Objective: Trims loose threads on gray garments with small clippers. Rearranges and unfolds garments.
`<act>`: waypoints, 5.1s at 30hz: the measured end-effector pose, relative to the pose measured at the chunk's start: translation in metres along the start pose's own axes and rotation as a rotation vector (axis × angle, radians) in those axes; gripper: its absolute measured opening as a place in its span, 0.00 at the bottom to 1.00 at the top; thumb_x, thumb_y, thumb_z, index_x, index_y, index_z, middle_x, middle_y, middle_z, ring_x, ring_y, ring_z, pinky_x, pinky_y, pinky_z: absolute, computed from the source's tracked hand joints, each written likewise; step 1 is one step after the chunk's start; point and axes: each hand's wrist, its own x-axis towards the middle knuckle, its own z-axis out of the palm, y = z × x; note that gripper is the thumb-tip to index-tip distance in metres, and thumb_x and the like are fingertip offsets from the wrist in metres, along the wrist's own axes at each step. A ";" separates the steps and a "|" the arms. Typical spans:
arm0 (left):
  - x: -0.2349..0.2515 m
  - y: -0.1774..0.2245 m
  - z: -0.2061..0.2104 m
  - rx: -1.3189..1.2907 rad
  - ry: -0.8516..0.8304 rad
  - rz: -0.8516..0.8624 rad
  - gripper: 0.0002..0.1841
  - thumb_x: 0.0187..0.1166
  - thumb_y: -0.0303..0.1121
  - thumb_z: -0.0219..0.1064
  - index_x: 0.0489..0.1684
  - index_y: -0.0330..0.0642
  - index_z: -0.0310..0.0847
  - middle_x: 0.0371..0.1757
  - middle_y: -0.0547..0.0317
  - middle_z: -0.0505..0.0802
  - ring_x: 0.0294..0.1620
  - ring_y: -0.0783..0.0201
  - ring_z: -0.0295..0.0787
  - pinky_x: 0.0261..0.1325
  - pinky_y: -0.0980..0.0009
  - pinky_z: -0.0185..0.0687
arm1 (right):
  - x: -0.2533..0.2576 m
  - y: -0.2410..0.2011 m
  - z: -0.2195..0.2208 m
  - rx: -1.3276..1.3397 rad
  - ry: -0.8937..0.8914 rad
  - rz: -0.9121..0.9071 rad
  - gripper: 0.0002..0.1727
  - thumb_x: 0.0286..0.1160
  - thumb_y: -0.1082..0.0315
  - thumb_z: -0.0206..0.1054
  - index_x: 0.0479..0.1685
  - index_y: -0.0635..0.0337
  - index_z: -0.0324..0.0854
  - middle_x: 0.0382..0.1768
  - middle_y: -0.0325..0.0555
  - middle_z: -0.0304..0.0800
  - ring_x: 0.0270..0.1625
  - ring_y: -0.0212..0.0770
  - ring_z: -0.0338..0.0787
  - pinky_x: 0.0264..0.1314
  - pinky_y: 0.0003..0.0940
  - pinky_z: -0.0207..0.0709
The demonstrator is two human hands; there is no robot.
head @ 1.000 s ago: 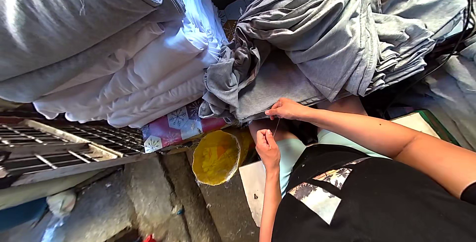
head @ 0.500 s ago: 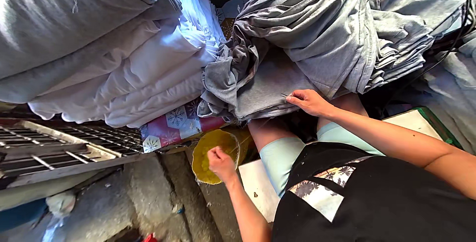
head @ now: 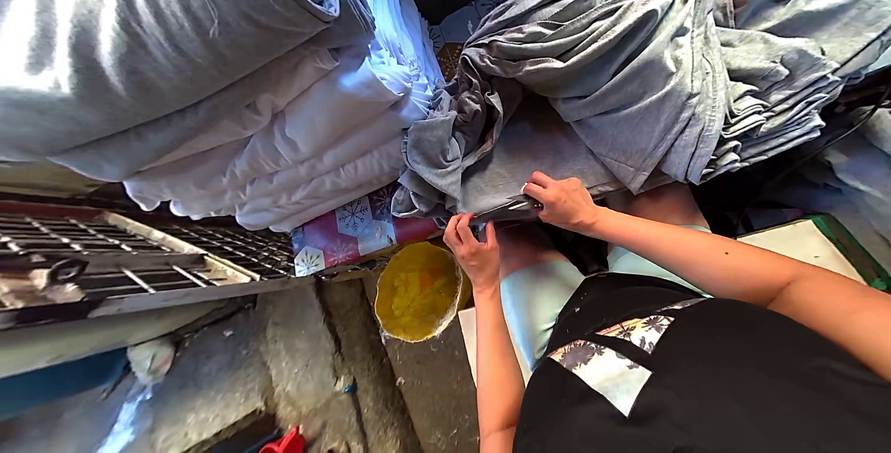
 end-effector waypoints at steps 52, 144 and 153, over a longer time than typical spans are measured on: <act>0.022 0.127 -0.027 -0.805 -0.354 -0.361 0.03 0.73 0.20 0.73 0.39 0.34 0.92 0.36 0.64 0.95 0.36 0.80 0.89 0.45 0.81 0.86 | -0.010 -0.038 -0.088 0.664 0.081 0.219 0.07 0.83 0.69 0.64 0.40 0.63 0.83 0.31 0.40 0.81 0.29 0.28 0.78 0.32 0.22 0.74; 0.015 0.154 -0.030 -0.952 -0.193 -0.495 0.23 0.66 0.10 0.72 0.52 0.40 0.66 0.34 0.62 0.96 0.35 0.74 0.95 0.43 0.77 0.91 | -0.040 -0.044 -0.093 0.476 0.186 0.358 0.08 0.71 0.69 0.74 0.27 0.62 0.85 0.20 0.41 0.83 0.22 0.30 0.78 0.25 0.29 0.71; 0.032 0.143 -0.040 -1.080 -0.337 -0.764 0.15 0.75 0.16 0.68 0.51 0.40 0.70 0.29 0.60 0.93 0.31 0.70 0.91 0.44 0.71 0.88 | -0.045 -0.005 -0.105 0.228 0.093 0.123 0.27 0.79 0.40 0.59 0.30 0.54 0.84 0.18 0.34 0.77 0.20 0.33 0.77 0.21 0.36 0.67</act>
